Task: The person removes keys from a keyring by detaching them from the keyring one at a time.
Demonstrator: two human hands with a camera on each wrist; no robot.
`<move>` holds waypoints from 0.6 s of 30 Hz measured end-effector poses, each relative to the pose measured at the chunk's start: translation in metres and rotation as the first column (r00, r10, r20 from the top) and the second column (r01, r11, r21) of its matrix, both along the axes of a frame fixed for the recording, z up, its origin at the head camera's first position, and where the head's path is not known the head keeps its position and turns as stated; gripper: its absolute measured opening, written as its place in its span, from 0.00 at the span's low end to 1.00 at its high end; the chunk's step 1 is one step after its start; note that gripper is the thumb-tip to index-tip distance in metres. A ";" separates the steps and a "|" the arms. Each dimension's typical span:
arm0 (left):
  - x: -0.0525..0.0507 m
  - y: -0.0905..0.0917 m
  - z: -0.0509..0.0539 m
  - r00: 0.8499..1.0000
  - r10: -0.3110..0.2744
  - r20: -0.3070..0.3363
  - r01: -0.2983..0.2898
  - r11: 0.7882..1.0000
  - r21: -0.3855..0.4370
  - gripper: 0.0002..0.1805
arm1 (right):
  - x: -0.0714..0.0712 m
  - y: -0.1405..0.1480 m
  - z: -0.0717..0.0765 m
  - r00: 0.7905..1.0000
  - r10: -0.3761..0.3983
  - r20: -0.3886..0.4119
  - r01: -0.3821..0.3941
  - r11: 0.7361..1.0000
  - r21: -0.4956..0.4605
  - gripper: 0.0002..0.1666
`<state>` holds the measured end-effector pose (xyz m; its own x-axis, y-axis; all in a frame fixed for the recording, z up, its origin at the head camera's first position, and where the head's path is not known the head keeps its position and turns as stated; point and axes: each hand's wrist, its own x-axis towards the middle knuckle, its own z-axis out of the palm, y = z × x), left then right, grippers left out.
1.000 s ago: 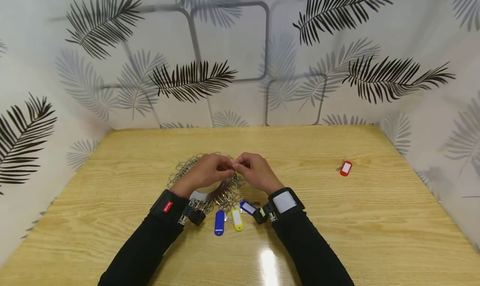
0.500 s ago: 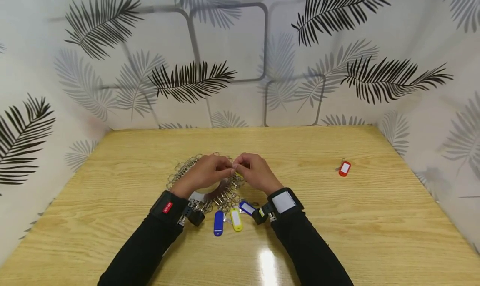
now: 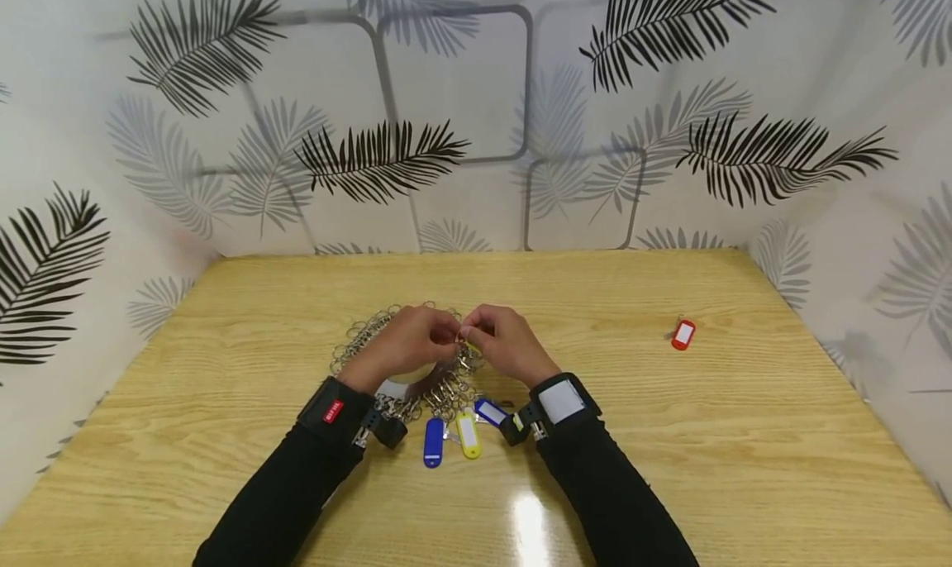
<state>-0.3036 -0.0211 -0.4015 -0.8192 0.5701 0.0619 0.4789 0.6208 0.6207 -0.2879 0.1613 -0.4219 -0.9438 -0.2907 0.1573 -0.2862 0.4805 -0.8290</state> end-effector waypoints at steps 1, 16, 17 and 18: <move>0.000 0.000 -0.001 1.000 -0.002 0.001 0.002 1.000 -0.001 0.10 | 0.000 0.000 0.000 1.000 -0.007 0.005 0.007 1.000 0.004 0.07; 0.001 0.001 -0.002 0.999 0.036 0.003 -0.036 0.999 -0.027 0.11 | 0.000 0.002 0.000 1.000 0.021 -0.003 -0.021 0.999 -0.033 0.07; 0.001 0.001 -0.002 0.999 0.040 0.001 -0.040 0.999 -0.028 0.11 | 0.000 0.002 0.000 1.000 0.024 -0.007 -0.024 0.999 -0.033 0.07; 0.001 0.001 -0.002 0.999 0.040 0.001 -0.040 0.999 -0.026 0.10 | 0.000 0.002 0.000 1.000 0.027 -0.007 -0.027 0.999 -0.035 0.07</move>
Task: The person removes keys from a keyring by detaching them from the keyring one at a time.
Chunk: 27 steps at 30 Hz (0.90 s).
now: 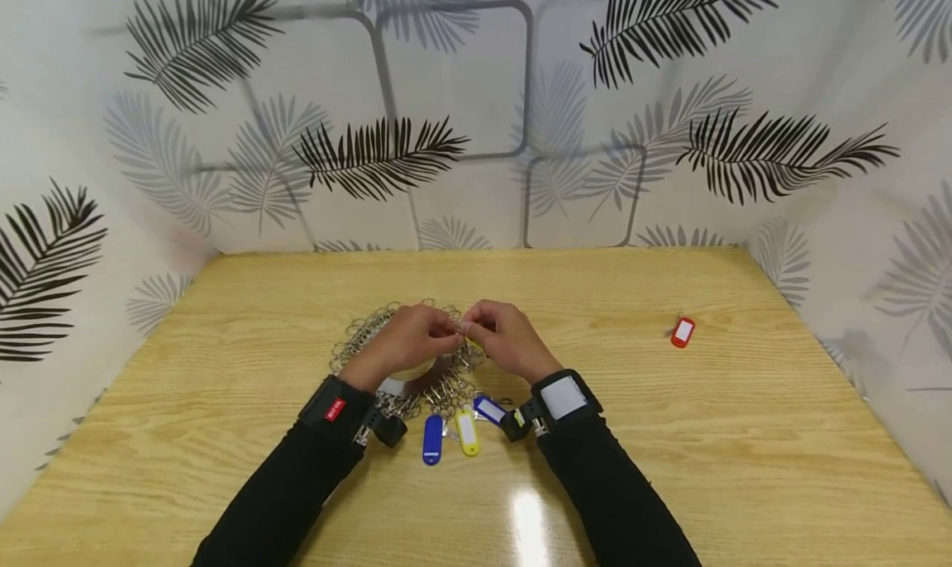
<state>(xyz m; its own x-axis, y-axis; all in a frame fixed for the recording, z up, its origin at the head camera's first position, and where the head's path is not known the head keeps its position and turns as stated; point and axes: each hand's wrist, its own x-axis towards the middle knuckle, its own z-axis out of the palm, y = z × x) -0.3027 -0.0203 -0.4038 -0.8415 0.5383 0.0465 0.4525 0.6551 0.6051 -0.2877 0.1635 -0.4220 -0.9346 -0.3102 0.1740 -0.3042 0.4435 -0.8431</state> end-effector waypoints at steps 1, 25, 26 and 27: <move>0.000 0.000 0.000 1.000 -0.002 -0.002 0.002 1.000 0.004 0.10 | 0.000 0.000 0.000 1.000 0.002 -0.001 -0.002 1.000 0.001 0.07; 0.003 0.000 0.004 0.998 -0.014 -0.055 0.018 0.998 0.066 0.09 | 0.000 -0.002 -0.001 0.998 -0.038 -0.053 0.039 0.999 0.014 0.06; 0.003 0.000 0.005 0.998 -0.005 -0.062 0.009 0.998 0.065 0.08 | 0.000 -0.002 -0.001 0.998 -0.034 -0.050 0.034 0.999 0.003 0.06; 0.003 0.001 0.005 0.998 0.006 -0.068 -0.001 0.998 0.064 0.08 | 0.000 -0.001 -0.001 0.998 -0.029 -0.047 0.028 1.000 -0.010 0.06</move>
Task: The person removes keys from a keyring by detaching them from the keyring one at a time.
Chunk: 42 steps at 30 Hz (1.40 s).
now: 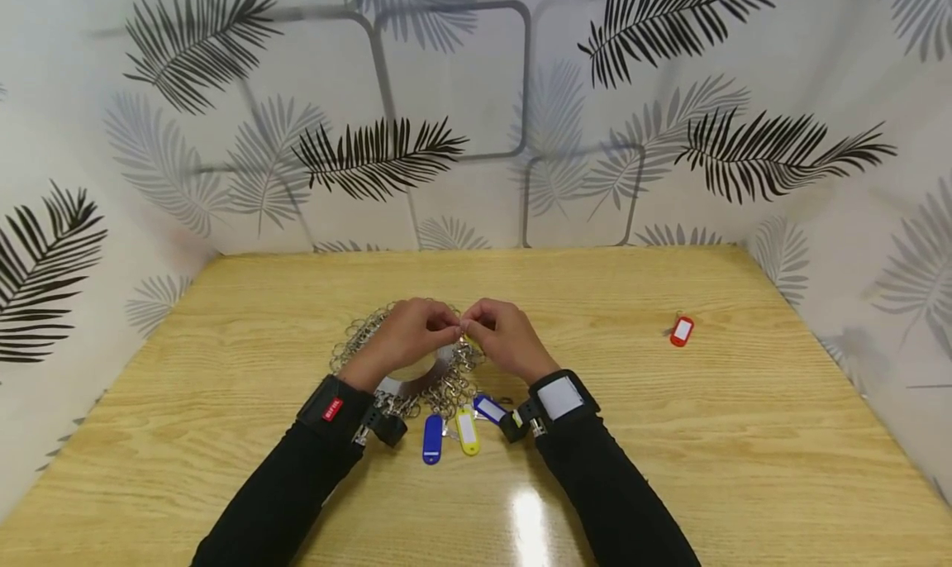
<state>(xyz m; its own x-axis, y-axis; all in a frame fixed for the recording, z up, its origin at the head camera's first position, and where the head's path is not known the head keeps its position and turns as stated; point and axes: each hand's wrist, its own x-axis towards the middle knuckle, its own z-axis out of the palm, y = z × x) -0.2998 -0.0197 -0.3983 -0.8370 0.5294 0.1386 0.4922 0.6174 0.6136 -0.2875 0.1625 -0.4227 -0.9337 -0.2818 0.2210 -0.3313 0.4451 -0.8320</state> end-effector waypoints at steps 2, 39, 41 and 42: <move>0.000 0.001 0.001 1.000 0.014 -0.010 -0.014 1.000 0.002 0.07 | 0.001 0.002 0.000 1.000 0.009 0.008 -0.009 1.000 -0.027 0.06; 0.002 0.004 0.004 0.999 0.007 -0.049 0.001 0.988 0.157 0.05 | 0.010 0.164 0.011 0.769 -0.586 0.256 0.570 0.809 0.141 0.22; 0.002 0.001 0.004 0.999 0.009 -0.050 -0.001 0.989 0.148 0.05 | 0.012 0.176 0.006 0.722 -0.645 0.250 0.625 0.763 0.163 0.21; 0.001 0.000 0.004 0.999 0.012 -0.049 -0.005 0.989 0.146 0.05 | 0.013 0.181 0.004 0.704 -0.666 0.246 0.642 0.745 0.181 0.21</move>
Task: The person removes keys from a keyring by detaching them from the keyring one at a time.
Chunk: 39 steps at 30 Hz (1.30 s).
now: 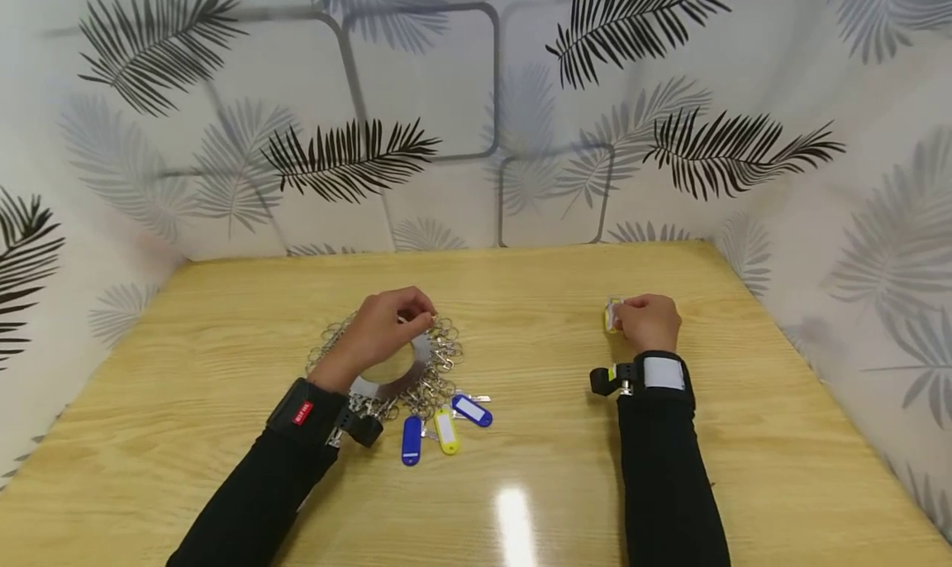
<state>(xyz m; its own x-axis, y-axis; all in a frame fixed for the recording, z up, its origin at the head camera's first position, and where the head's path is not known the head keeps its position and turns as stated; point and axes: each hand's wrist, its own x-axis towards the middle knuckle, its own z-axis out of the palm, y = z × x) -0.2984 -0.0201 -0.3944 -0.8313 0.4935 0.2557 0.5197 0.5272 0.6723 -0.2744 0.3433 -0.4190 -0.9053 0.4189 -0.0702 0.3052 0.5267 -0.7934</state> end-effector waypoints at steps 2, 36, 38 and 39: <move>0.000 -0.004 -0.001 1.000 0.004 0.006 -0.004 1.000 -0.001 0.05 | 0.000 0.004 -0.006 0.999 -0.028 0.019 0.027 0.999 0.029 0.20; 0.022 -0.028 0.008 0.958 0.028 0.287 0.126 0.854 -0.505 0.25 | -0.008 -0.093 0.042 0.851 0.482 -0.210 -0.445 0.872 0.203 0.14; 0.022 -0.029 0.007 0.962 0.016 0.271 0.120 0.869 -0.480 0.22 | -0.010 -0.110 0.038 0.816 0.550 -0.179 -0.512 0.831 0.219 0.11; 0.022 -0.029 0.007 0.965 0.012 0.263 0.117 0.876 -0.469 0.20 | -0.010 -0.119 0.035 0.797 0.584 -0.154 -0.548 0.807 0.222 0.10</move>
